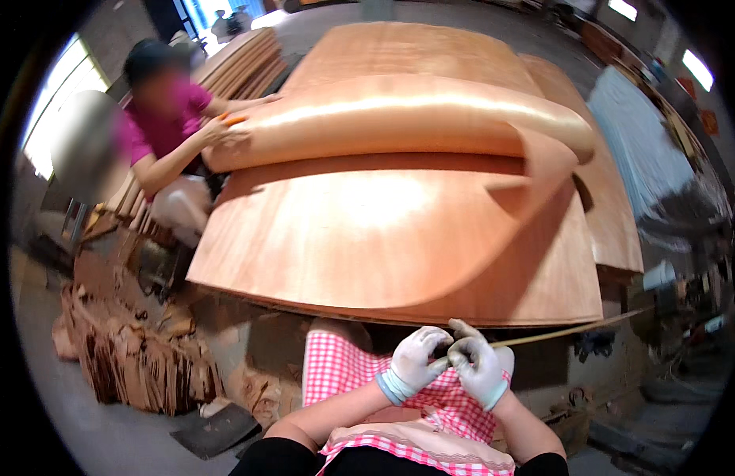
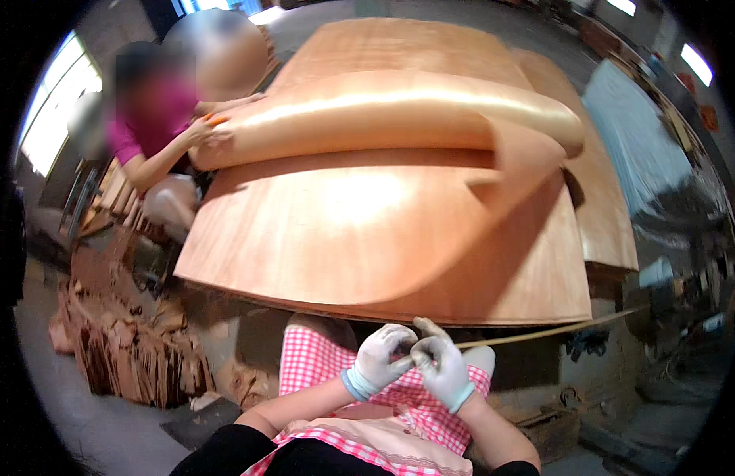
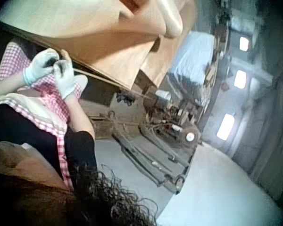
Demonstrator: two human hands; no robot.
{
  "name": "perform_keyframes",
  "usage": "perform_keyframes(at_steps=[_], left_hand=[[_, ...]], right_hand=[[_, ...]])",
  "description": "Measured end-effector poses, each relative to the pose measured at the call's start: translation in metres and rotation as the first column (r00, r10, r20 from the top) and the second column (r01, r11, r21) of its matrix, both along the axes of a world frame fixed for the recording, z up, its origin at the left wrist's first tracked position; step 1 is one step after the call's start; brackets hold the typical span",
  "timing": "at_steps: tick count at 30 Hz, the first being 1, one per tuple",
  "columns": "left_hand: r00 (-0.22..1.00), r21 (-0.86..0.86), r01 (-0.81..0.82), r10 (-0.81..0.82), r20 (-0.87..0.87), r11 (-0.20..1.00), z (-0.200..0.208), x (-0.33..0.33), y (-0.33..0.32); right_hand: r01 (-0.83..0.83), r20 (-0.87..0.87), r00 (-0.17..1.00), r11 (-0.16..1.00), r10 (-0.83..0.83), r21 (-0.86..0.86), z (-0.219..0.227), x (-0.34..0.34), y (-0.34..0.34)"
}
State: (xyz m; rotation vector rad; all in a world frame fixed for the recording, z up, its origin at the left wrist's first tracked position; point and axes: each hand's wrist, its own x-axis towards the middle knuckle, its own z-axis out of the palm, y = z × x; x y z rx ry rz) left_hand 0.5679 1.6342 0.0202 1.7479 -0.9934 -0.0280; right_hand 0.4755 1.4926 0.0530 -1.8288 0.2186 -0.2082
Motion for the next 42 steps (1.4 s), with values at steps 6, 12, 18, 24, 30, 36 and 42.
perform_keyframes(at_steps=[6, 12, 18, 24, 30, 36, 42], left_hand=[[0.845, -0.126, -0.177, 0.085, -0.528, 0.976, -0.008, -0.011, 0.061], [0.468, -0.265, -0.428, -0.039, -0.883, 0.864, -0.039, 0.0, 0.082], [0.438, -0.294, -0.743, 0.104, -0.893, 0.601, -0.084, 0.085, 0.161], [0.356, -0.212, -0.927, 0.55, -0.756, 0.309, -0.106, 0.211, 0.318], [0.09, 0.143, -0.978, 0.931, -0.353, 0.149, -0.126, 0.288, 0.426], [0.014, 0.321, -0.943, 0.977, -0.213, 0.084, -0.116, 0.306, 0.446], [0.056, 0.465, -0.878, 0.989, -0.14, 0.115, -0.116, 0.31, 0.458]], right_hand=[[-0.085, -0.025, 0.994, 0.919, 0.103, 0.385, -0.006, 0.026, 0.075], [-0.068, -0.097, 0.989, 0.922, 0.114, 0.381, -0.02, 0.057, 0.102], [-0.23, -0.449, 0.891, 0.915, 0.062, -0.33, -0.026, 0.071, 0.022], [-0.182, -0.572, 0.82, 0.938, -0.02, -0.294, -0.016, 0.049, -0.064], [-0.167, -0.523, 0.817, 0.766, -0.245, -0.62, -0.022, 0.047, -0.089], [-0.137, -0.59, 0.786, 0.879, -0.184, -0.457, -0.017, 0.061, -0.069], [-0.186, -0.679, 0.729, 0.931, -0.082, -0.313, -0.012, 0.068, -0.061]])
